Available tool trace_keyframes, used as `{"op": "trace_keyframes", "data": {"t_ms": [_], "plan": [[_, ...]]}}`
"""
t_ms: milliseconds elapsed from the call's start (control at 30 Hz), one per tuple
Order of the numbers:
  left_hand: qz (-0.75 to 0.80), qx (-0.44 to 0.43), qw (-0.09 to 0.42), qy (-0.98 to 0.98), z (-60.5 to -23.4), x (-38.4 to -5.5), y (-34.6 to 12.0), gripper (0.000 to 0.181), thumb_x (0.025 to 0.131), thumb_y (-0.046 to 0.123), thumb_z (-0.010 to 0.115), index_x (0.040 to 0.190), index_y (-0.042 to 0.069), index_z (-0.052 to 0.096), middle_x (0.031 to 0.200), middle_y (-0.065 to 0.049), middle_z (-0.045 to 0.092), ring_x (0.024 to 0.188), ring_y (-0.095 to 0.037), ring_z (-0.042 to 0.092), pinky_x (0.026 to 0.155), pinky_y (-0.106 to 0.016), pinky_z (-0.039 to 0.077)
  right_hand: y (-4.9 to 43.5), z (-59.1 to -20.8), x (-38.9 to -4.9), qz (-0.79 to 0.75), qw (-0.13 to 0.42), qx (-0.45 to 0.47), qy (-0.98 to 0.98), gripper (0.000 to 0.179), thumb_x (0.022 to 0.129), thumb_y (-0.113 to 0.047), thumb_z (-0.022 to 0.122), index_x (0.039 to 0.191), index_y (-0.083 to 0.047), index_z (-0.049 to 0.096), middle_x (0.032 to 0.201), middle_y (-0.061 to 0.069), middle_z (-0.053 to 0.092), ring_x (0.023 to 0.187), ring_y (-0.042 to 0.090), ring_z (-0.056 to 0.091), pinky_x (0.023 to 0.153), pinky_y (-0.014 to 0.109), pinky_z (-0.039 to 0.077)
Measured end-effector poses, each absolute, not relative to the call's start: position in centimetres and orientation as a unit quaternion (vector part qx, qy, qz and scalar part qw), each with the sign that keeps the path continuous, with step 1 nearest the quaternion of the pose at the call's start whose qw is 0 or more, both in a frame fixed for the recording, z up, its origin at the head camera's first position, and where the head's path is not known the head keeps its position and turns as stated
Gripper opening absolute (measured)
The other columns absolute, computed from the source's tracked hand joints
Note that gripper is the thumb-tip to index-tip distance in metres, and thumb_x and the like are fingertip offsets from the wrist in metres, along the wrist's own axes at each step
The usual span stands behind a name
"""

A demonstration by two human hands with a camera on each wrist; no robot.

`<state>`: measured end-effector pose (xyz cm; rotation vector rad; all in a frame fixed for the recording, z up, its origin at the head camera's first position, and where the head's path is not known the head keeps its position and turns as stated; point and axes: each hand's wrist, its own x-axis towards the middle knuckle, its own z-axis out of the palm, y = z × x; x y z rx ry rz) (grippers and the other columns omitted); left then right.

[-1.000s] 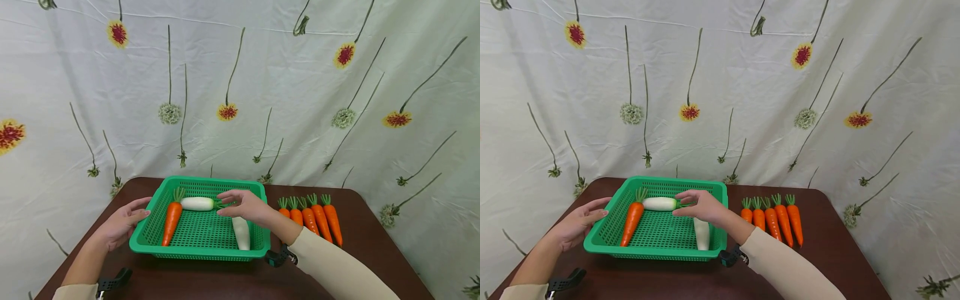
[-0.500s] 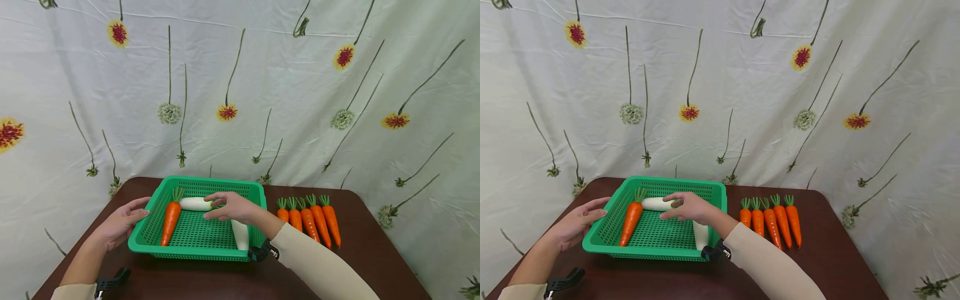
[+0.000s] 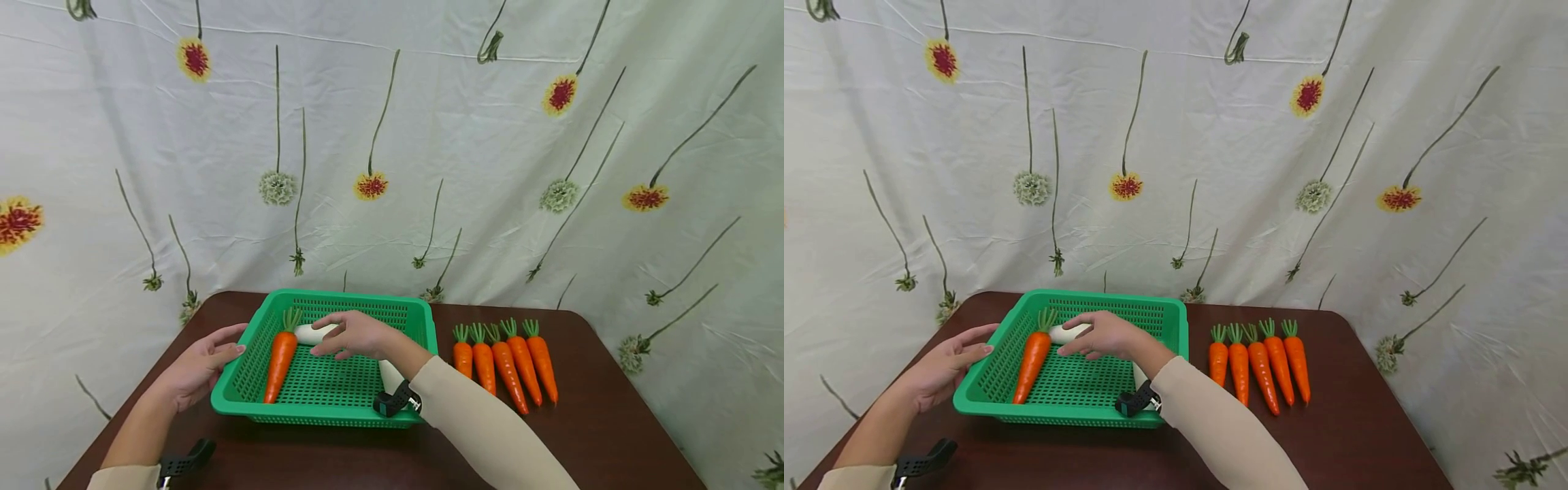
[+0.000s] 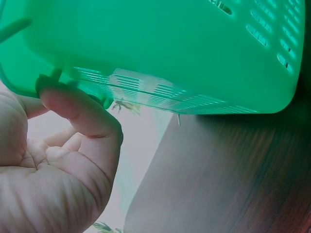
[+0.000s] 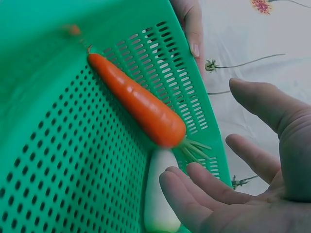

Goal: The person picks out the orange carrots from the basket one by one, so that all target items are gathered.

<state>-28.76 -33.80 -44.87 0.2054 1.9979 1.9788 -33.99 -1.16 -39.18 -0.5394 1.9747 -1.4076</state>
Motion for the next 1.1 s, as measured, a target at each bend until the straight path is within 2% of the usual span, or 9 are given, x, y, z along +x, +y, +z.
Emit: {"op": "trace_keyframes", "data": {"t_ms": [100,200,500,900,1100], "plan": [[0.692,0.072,0.162,0.699,-45.0,-28.8,-33.8,0.074,0.11,0.024,0.049,0.163,0.003,0.002,0.115,0.006,0.071,0.099,-0.021,0.076,0.084,-0.049,0.063,-1.9,-39.5,-34.3,-0.543,0.327,-0.199,0.747,0.056,0.092,-0.014,0.078,0.144,-0.014,0.058,0.122,0.009,0.071,0.126,0.042,0.062,0.108,0.056,0.05],[0.692,0.072,0.163,0.699,-45.0,-28.9,-33.8,0.074,0.11,0.024,0.049,0.163,0.003,0.002,0.115,0.007,0.071,0.099,-0.021,0.077,0.084,-0.049,0.063,-2.6,-39.6,-34.5,-0.546,0.329,-0.191,0.746,0.059,0.091,-0.015,0.079,0.146,-0.013,0.057,0.115,0.005,0.073,0.126,0.042,0.062,0.108,0.055,0.051],[0.691,0.072,0.161,0.701,-45.0,-28.8,-33.8,0.075,0.11,0.025,0.05,0.163,0.003,0.002,0.115,0.008,0.071,0.099,-0.021,0.076,0.084,-0.049,0.063,-4.8,-39.9,-34.7,-0.56,0.337,-0.149,0.742,0.058,0.091,-0.015,0.079,0.145,-0.013,0.058,0.127,0.008,0.069,0.122,0.044,0.064,0.105,0.055,0.053],[0.688,0.071,0.165,0.703,-45.0,-28.9,-33.9,0.075,0.11,0.027,0.049,0.163,0.004,0.001,0.116,0.008,0.071,0.102,-0.02,0.076,0.086,-0.049,0.062,-7.5,-40.5,-35.1,-0.544,0.336,-0.109,0.761,0.061,0.089,-0.017,0.081,0.144,-0.016,0.058,0.127,0.017,0.067,0.115,0.041,0.067,0.098,0.053,0.058],[0.692,0.067,0.168,0.699,-45.0,-28.9,-33.9,0.074,0.11,0.026,0.048,0.164,0.005,0.001,0.117,0.008,0.07,0.102,-0.02,0.076,0.086,-0.049,0.063,-8.3,-40.8,-35.2,-0.533,0.328,-0.118,0.771,0.06,0.09,-0.017,0.08,0.146,-0.016,0.057,0.129,0.016,0.064,0.112,0.042,0.069,0.095,0.053,0.059]]}}
